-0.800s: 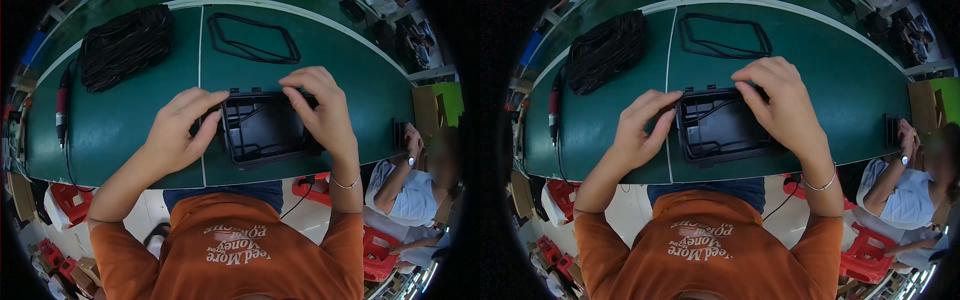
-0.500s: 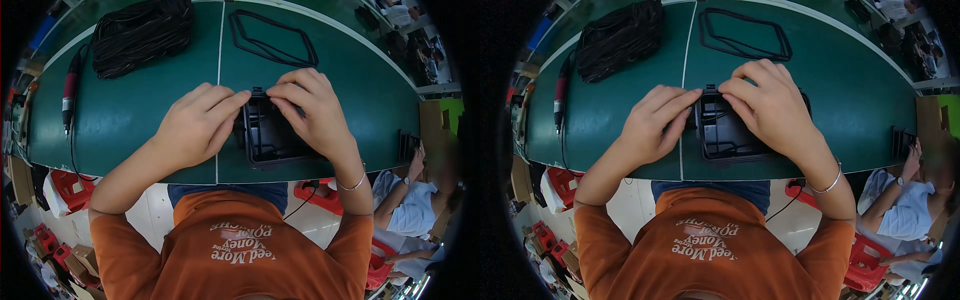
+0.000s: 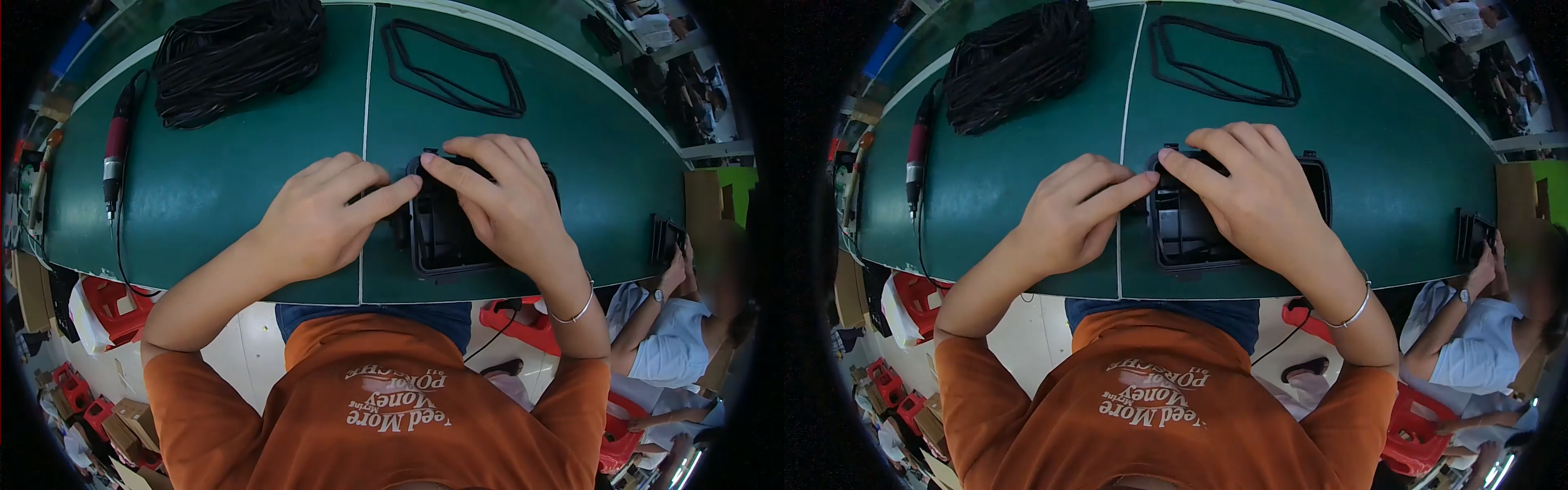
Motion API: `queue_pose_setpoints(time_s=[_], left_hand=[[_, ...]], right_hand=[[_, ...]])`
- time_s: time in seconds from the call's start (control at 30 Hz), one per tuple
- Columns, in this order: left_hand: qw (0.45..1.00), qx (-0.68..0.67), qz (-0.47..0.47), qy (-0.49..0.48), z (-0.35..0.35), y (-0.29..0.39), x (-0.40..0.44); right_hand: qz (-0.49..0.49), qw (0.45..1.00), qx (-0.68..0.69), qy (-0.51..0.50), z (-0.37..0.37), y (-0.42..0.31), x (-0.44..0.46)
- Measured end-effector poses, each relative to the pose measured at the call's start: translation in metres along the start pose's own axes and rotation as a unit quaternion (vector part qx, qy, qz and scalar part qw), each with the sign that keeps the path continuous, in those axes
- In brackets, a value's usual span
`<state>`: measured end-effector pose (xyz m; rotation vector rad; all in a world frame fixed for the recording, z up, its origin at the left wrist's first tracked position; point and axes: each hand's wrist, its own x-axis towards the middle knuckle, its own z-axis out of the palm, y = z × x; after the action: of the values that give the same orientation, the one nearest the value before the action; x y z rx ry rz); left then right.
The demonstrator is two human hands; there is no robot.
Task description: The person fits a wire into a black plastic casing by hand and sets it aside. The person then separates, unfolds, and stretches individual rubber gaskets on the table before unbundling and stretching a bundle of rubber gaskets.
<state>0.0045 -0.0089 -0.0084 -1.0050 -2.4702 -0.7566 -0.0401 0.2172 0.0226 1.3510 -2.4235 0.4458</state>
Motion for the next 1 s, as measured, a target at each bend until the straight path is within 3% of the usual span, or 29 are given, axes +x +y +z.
queue_pose_setpoints(time_s=[0.37,0.67,0.93,1.0], left_hand=[[0.999,-0.019,0.042,-0.012,-0.006,0.004,0.002],[0.998,0.018,0.065,-0.003,-0.005,0.010,0.007],[0.995,-0.030,0.095,-0.021,-0.004,0.006,0.005],[0.993,-0.044,0.109,-0.022,-0.004,0.008,0.004]], right_hand=[[0.018,1.000,0.017,-0.012,0.009,-0.005,-0.004],[0.039,0.998,0.016,0.045,0.007,-0.002,-0.019],[0.085,0.996,0.006,-0.017,-0.005,0.000,-0.022],[0.092,0.994,0.045,0.038,-0.005,0.004,-0.028]])
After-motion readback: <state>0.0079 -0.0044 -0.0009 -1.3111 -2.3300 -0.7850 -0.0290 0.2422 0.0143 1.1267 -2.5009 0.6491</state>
